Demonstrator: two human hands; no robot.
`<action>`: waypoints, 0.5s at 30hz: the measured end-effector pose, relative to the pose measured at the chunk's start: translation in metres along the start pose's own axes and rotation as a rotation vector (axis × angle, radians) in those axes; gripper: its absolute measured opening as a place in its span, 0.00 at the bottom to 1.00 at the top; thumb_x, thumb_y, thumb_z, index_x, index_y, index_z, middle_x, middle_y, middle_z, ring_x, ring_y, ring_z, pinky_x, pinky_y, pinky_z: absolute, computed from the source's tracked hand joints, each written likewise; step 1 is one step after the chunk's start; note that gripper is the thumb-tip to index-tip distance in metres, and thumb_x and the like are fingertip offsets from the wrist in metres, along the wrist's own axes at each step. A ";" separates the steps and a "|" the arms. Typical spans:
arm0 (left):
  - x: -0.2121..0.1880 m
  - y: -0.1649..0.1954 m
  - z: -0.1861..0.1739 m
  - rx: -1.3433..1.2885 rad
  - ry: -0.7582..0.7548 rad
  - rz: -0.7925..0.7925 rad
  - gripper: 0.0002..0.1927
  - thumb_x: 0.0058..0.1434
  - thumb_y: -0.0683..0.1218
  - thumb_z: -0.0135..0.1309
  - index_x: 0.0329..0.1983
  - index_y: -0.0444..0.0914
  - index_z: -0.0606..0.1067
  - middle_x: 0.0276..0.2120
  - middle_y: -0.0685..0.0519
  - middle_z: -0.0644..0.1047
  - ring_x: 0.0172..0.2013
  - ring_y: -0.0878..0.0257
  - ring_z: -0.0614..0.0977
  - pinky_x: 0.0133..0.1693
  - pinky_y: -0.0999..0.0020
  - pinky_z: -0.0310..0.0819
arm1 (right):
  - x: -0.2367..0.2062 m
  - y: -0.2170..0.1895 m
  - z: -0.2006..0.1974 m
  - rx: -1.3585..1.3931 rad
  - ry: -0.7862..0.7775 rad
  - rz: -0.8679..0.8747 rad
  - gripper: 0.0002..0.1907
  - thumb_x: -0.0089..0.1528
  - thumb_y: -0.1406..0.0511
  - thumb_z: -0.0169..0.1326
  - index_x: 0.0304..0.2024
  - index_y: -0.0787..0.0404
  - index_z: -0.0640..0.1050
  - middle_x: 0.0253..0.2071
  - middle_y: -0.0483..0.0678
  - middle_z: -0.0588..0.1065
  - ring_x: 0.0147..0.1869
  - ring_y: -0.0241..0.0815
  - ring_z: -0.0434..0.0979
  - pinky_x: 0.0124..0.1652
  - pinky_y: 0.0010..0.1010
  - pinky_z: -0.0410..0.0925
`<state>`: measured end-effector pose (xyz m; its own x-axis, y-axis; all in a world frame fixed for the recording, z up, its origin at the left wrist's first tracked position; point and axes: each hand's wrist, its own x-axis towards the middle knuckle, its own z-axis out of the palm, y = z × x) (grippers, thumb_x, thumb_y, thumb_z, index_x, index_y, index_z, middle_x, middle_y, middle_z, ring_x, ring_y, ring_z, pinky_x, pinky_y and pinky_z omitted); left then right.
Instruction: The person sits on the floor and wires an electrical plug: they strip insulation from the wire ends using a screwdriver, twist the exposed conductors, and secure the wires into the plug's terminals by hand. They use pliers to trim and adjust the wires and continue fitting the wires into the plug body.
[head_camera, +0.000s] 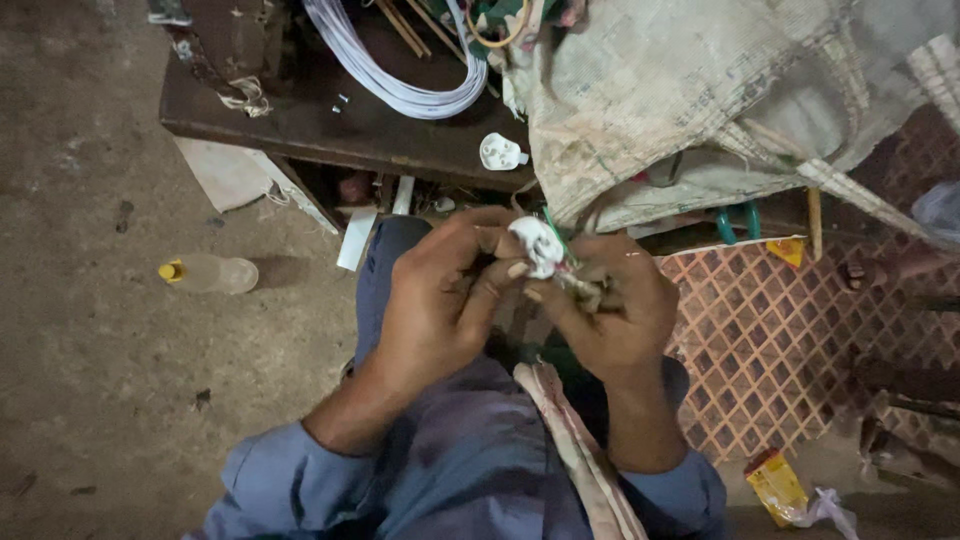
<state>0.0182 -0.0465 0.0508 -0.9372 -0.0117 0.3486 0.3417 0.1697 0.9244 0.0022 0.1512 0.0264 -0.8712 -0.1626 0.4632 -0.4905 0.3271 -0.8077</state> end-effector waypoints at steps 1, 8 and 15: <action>0.000 0.001 0.000 -0.014 0.002 0.018 0.07 0.66 0.35 0.59 0.46 0.35 0.76 0.52 0.45 0.80 0.51 0.53 0.85 0.52 0.65 0.79 | -0.001 0.000 0.000 0.116 -0.012 0.004 0.17 0.59 0.71 0.68 0.42 0.65 0.71 0.45 0.50 0.77 0.40 0.29 0.76 0.37 0.20 0.70; -0.003 -0.008 -0.005 -0.181 -0.031 -0.063 0.15 0.62 0.32 0.61 0.52 0.33 0.76 0.57 0.45 0.77 0.57 0.57 0.81 0.58 0.66 0.75 | -0.009 0.002 -0.011 0.331 -0.095 0.068 0.13 0.64 0.76 0.55 0.52 0.71 0.75 0.56 0.56 0.73 0.49 0.35 0.77 0.46 0.23 0.71; -0.006 -0.019 0.001 -0.533 -0.036 -0.196 0.14 0.67 0.32 0.58 0.55 0.31 0.75 0.60 0.48 0.74 0.59 0.63 0.78 0.60 0.69 0.75 | -0.013 0.008 -0.014 0.242 -0.044 0.011 0.11 0.65 0.78 0.58 0.49 0.70 0.75 0.54 0.56 0.77 0.49 0.36 0.80 0.48 0.25 0.73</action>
<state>0.0175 -0.0486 0.0312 -0.9853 0.0427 0.1655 0.1401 -0.3528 0.9252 0.0100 0.1689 0.0190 -0.8740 -0.2025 0.4417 -0.4668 0.0970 -0.8790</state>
